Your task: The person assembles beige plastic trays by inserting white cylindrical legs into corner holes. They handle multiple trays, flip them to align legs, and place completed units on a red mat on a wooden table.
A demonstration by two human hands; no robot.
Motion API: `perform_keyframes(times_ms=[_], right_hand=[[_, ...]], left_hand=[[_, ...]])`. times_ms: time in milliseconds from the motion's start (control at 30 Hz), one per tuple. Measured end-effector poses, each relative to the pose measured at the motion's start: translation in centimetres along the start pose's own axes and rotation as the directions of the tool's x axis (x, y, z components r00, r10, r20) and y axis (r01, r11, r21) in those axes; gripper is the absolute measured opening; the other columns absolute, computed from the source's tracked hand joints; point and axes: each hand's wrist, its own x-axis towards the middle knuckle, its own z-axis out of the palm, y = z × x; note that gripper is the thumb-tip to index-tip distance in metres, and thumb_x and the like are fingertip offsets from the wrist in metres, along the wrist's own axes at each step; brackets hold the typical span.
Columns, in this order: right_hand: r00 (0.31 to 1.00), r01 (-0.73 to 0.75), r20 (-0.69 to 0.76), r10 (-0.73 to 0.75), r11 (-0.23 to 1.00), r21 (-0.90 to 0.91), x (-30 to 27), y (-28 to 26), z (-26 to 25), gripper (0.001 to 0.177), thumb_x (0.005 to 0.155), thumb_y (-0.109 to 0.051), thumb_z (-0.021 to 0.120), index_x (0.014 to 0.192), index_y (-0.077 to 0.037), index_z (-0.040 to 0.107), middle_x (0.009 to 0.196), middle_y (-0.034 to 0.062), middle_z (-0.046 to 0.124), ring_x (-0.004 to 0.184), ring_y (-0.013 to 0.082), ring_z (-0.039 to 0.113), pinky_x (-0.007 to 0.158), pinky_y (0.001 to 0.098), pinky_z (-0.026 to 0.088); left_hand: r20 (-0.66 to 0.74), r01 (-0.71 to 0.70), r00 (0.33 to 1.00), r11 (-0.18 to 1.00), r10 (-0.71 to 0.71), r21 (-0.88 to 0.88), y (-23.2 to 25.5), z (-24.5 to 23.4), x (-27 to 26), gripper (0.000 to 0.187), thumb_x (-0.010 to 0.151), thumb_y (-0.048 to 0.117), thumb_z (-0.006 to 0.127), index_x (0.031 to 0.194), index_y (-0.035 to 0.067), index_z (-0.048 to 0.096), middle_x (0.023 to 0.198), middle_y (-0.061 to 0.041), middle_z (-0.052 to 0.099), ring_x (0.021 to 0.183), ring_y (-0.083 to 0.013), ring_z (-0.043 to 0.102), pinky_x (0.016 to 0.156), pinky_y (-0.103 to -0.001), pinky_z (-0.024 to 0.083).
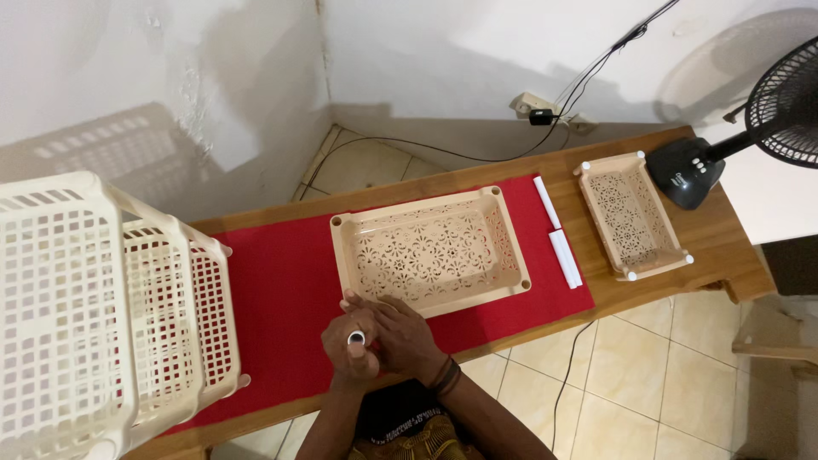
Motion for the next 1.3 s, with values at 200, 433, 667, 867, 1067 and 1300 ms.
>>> perform_keyframes(times_ms=[200,433,667,867,1067,1300], right_hand=[[0.991,-0.055,0.082,0.101,0.897,-0.439,-0.7,-1.3,-1.6,0.075,0.093,-0.044,0.058,0.158,-0.013,0.036,0.167,0.0126,0.033,0.155,0.0284,0.027,0.123,0.0618,0.011],[0.966,-0.178,0.096,0.241,0.884,-0.432,-2.7,-0.4,-3.6,0.069,0.103,-0.050,0.049,0.160,-0.014,0.034,0.165,0.0095,0.033,0.155,0.0279,0.025,0.125,0.0564,0.013],[0.956,-0.262,0.005,0.292,0.863,-0.432,-3.6,0.8,-5.0,0.070,0.103,-0.051,0.050,0.160,-0.013,0.034,0.167,0.0107,0.031,0.155,0.0275,0.025,0.125,0.0546,0.014],[0.933,-0.329,0.003,0.361,0.855,-0.401,-4.6,0.8,-6.3,0.070,0.103,-0.050,0.049,0.161,-0.014,0.034,0.168,0.0106,0.028,0.156,0.0282,0.022,0.126,0.0543,0.012],[0.918,-0.347,0.033,0.396,0.839,-0.420,-5.2,2.1,-7.6,0.072,0.103,-0.051,0.047,0.160,-0.010,0.031,0.168,0.0124,0.027,0.156,0.0288,0.019,0.125,0.0554,0.008],[0.911,-0.366,0.030,0.411,0.841,-0.399,-6.6,3.0,-9.4,0.073,0.101,-0.049,0.050,0.159,-0.009,0.030,0.167,0.0127,0.027,0.156,0.0311,0.017,0.122,0.0600,0.005]], left_hand=[[0.012,0.055,0.998,0.998,-0.055,-0.010,-0.6,-0.1,-0.9,0.075,0.107,0.070,0.019,0.068,0.009,0.038,0.059,-0.002,0.039,0.049,-0.0145,0.037,0.046,-0.032,0.025],[0.153,0.011,0.988,0.996,-0.025,0.090,-1.1,-1.3,-1.7,0.052,0.110,0.053,0.044,0.097,0.003,0.054,0.093,-0.012,0.061,0.085,-0.0244,0.062,0.070,-0.036,0.051],[0.210,0.065,0.950,0.806,-0.230,0.589,1.5,-2.6,-1.9,0.047,0.109,0.034,0.046,0.137,-0.004,0.053,0.152,-0.022,0.046,0.145,-0.0396,0.040,0.119,-0.052,0.034],[0.229,0.163,0.858,0.667,-0.459,0.727,4.7,-4.6,-4.1,0.072,0.099,0.043,0.051,0.149,-0.008,0.040,0.155,-0.023,0.038,0.146,-0.0358,0.033,0.118,-0.053,0.024],[0.513,0.094,0.606,0.695,-0.608,0.713,6.6,-4.9,-6.7,0.051,0.105,0.044,0.043,0.149,0.018,0.044,0.158,-0.004,0.046,0.151,-0.0203,0.038,0.130,-0.046,0.026],[0.518,-0.149,0.794,0.725,-0.318,0.672,4.7,3.6,-3.1,0.073,0.106,0.052,0.034,0.156,-0.002,0.028,0.164,-0.026,0.024,0.154,-0.0396,0.019,0.124,-0.052,0.014]])
